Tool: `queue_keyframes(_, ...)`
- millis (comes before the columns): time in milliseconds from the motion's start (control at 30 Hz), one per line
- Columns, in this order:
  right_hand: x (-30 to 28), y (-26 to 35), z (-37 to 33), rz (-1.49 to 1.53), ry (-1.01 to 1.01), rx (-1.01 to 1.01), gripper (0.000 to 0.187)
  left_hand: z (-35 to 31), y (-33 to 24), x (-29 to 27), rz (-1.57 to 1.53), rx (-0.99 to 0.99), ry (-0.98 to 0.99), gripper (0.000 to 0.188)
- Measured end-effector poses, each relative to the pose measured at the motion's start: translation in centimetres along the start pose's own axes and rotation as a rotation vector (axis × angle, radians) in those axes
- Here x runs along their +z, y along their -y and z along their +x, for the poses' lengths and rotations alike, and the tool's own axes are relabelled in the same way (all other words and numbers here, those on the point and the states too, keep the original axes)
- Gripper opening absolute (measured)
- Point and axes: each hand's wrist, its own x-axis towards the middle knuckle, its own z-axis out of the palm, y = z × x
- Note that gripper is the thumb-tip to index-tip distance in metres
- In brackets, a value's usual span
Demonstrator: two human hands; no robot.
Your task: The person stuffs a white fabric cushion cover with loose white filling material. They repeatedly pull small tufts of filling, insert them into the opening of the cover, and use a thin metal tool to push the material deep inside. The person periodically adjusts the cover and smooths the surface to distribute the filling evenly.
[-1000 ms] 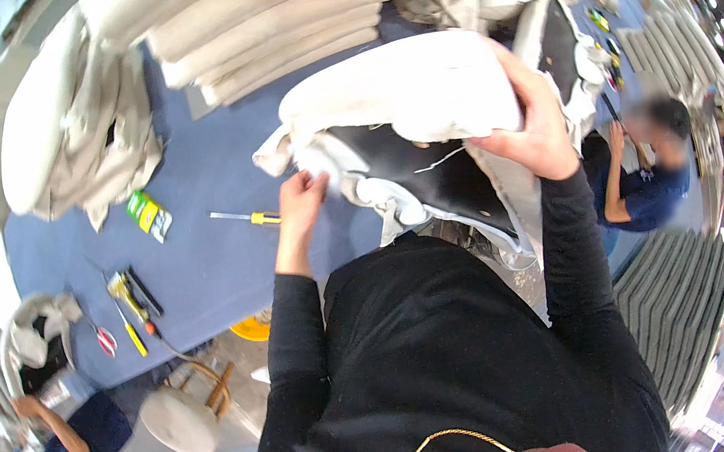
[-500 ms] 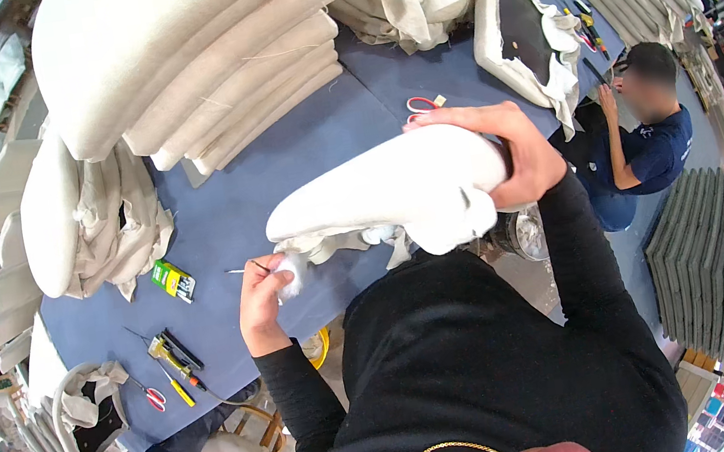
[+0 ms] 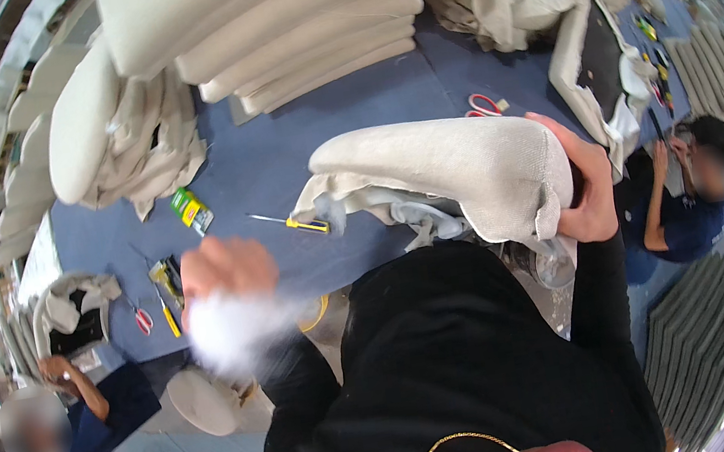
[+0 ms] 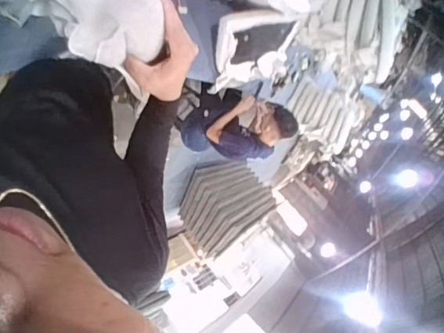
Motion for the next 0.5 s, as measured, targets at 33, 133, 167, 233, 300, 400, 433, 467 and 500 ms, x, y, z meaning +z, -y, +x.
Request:
queue_keyframes(33, 0.3, 0.1, 0.0, 0.019, -0.007, 0.02, 0.083, 1.0, -0.2, 1.7, 0.179, -0.023, -0.122, 0.011)
queue_keyframes(133, 0.6, 0.0, 0.6, 0.032, 0.099, -0.119, 0.085, 6.1, 1.1, 7.1, 0.723, -0.217, -0.309, 0.016)
queue_keyframes(167, 0.2, 0.6, 1.3, 0.041, 0.213, -0.108, 0.081, 7.8, 2.8, 7.5, 0.858, -0.244, -0.284, 0.021)
queue_keyframes(233, -1.2, 2.3, 3.2, 0.053, 0.44, -0.083, 0.074, 9.6, 4.9, 7.6, 0.911, -0.317, -0.164, 0.023)
queue_keyframes(300, -1.9, 2.2, 4.6, 0.369, 0.511, -0.017, 0.058, 10.7, 6.9, 8.4, 0.908, -0.359, -0.005, 0.019)
queue_keyframes(400, 0.4, 1.4, 6.1, 0.378, 0.215, -0.033, 0.032, 10.1, 10.2, 8.5, 0.978, -0.343, -0.023, 0.016)
queue_keyframes(433, 2.4, 1.3, 6.4, 0.495, 0.043, -0.023, 0.028, 9.9, 11.0, 8.4, 0.982, -0.336, -0.038, 0.017)
queue_keyframes(467, 4.4, 1.2, 6.7, 0.607, -0.129, -0.012, 0.024, 9.6, 11.6, 8.2, 1.03, -0.343, -0.024, 0.017)
queue_keyframes(500, 5.7, 0.8, 6.7, 0.717, -0.297, 0.002, 0.022, 9.0, 11.8, 8.1, 1.078, -0.35, -0.019, 0.018)
